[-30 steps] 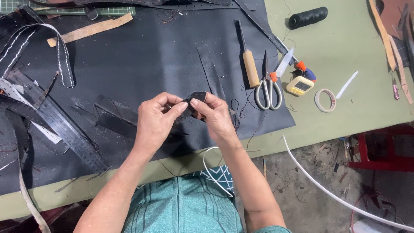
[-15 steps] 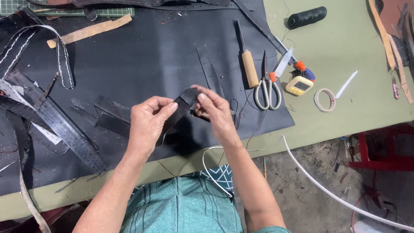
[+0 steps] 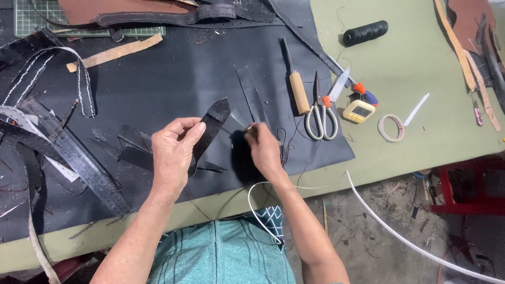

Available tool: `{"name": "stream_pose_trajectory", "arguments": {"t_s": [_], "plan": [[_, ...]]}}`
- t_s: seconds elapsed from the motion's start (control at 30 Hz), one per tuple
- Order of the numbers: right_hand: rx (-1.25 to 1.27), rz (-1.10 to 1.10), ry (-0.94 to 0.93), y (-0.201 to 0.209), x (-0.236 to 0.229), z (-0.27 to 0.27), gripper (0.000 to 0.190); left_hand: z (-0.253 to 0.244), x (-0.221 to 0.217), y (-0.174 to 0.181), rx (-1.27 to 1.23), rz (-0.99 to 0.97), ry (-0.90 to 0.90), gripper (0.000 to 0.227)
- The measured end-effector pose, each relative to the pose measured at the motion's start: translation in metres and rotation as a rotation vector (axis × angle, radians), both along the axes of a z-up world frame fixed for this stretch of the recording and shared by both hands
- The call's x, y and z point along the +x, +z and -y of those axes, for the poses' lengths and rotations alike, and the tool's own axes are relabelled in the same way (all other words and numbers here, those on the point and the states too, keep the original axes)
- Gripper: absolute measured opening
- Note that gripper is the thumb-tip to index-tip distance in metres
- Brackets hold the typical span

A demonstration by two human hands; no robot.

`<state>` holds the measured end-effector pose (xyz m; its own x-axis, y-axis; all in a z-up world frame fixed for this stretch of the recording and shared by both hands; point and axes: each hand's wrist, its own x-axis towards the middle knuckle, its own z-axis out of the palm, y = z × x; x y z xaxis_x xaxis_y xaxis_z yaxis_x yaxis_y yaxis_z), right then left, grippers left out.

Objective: Hand-stitching leather components using a saddle stitch technique with an awl, needles, and thread.

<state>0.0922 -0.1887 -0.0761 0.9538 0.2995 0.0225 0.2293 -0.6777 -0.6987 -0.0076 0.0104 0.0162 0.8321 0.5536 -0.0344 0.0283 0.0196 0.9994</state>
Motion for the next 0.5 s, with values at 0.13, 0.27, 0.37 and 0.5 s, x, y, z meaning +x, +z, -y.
{"name": "stream_pose_trajectory", "arguments": {"t_s": [0.13,0.27,0.37,0.5], "plan": [[0.815,-0.458,-0.042,0.063,0.0,-0.008,0.017,0.011,-0.004,0.017,0.02,0.018,-0.029,0.008],[1.032,-0.614,0.073,0.092,0.001,-0.031,0.027,0.023,-0.006,0.021,0.095,0.035,-0.071,0.009],[1.002,-0.61,0.041,0.093,0.006,-0.041,0.02,0.024,-0.008,0.034,0.11,0.026,-0.065,0.008],[1.046,-0.612,0.05,0.107,0.005,-0.044,0.023,0.021,-0.009,0.028,-0.066,0.037,-0.051,0.008]]}}
